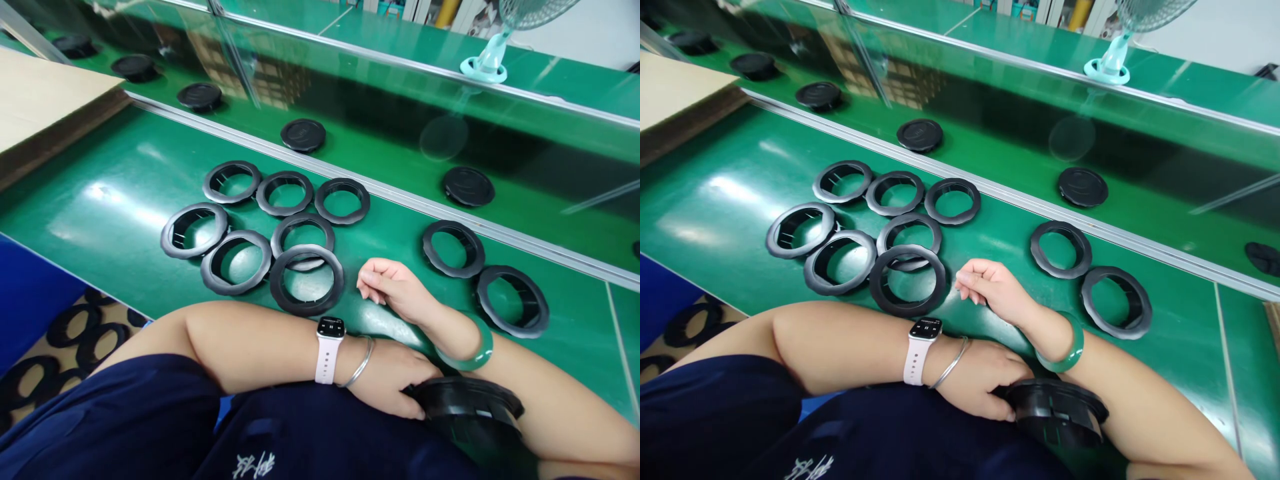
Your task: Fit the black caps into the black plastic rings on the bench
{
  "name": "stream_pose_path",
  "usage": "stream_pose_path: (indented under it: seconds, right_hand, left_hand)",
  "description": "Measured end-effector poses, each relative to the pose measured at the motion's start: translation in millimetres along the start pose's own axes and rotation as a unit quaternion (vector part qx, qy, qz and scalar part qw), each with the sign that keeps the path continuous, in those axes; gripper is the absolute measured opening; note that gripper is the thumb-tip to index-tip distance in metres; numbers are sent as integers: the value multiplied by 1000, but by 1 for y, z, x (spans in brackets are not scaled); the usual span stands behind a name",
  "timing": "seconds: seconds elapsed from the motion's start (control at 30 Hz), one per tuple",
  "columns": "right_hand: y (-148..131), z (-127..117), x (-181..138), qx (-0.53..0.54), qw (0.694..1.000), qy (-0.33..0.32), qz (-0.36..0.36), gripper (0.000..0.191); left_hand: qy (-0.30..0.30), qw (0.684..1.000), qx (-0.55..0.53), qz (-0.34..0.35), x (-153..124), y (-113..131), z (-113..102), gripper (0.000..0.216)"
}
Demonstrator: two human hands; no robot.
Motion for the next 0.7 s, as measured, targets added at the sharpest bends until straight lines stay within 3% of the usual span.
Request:
stream_pose_path:
  seconds: [0.7]
  right_hand:
    - [0, 0, 0, 0, 1000, -15, -11, 30]
  left_hand:
    - [-9, 1000, 22, 4, 0, 2, -2, 27]
Point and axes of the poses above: each hand's wrist, its own x-axis towards the middle knuckle, its own z-axis out of the palm, y = z × x, the point moved 2 cm from there along x, towards the middle knuckle, and after that the axes turned 8 degrees about x, right-handed, at the moved point
